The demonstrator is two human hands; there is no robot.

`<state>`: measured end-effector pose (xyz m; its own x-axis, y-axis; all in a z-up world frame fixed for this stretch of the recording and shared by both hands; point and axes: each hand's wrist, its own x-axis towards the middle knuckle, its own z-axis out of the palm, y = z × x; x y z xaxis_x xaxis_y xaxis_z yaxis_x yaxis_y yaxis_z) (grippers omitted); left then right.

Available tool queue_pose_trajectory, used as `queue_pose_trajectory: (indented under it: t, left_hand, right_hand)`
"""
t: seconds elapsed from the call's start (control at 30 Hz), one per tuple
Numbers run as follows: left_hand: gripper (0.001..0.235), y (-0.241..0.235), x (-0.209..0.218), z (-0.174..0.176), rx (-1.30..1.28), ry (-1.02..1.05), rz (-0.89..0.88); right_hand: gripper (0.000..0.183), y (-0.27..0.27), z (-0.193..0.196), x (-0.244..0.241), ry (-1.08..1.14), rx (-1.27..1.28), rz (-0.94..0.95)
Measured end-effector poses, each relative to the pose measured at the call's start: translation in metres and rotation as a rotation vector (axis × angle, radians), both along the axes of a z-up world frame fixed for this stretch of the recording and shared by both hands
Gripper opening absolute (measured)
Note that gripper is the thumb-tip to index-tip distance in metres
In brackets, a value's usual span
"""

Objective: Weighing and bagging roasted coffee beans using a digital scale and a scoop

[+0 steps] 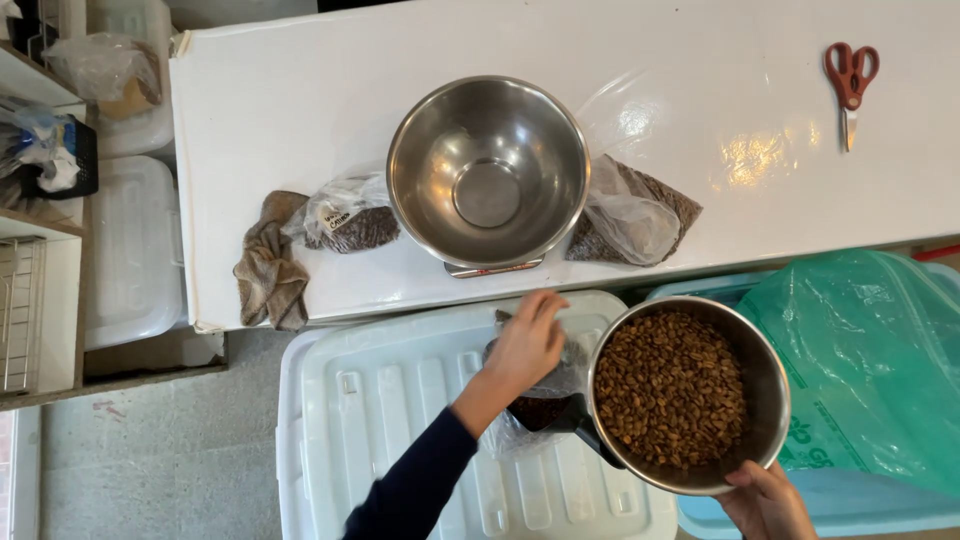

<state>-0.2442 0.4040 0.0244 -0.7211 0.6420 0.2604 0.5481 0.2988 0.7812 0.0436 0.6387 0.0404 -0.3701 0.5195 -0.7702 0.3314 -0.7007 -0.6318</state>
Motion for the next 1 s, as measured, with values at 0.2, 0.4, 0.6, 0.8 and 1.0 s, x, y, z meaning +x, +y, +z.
queue_pose_trajectory:
  t: [0.2,0.4,0.6,0.8,1.0]
  left_hand:
    - [0.093,0.112,-0.045,-0.057,-0.122,-0.253,0.087]
    - [0.070,0.174,-0.060,-0.098,-0.079,-0.206,0.085]
    - [0.081,0.170,-0.045,-0.077,-0.021,-0.003,0.099]
    - [0.063,0.075,-0.015,-0.025,-0.663,-0.446,0.320]
    - [0.056,0.035,-0.037,-0.064,-0.760,-0.352,0.420]
  right_hand:
    - [0.075,-0.005,0.046,-0.006,-0.150,0.001,-0.074]
    - [0.062,0.016,0.002,0.041,-0.250,0.089,-0.217]
    - [0.062,0.013,-0.007,0.046,-0.139,0.109,-0.239]
    - [0.073,-0.012,0.025,0.012,-0.071,0.054,-0.154]
    - [0.074,-0.007,-0.015,0.020,-0.046,-0.071,-0.071]
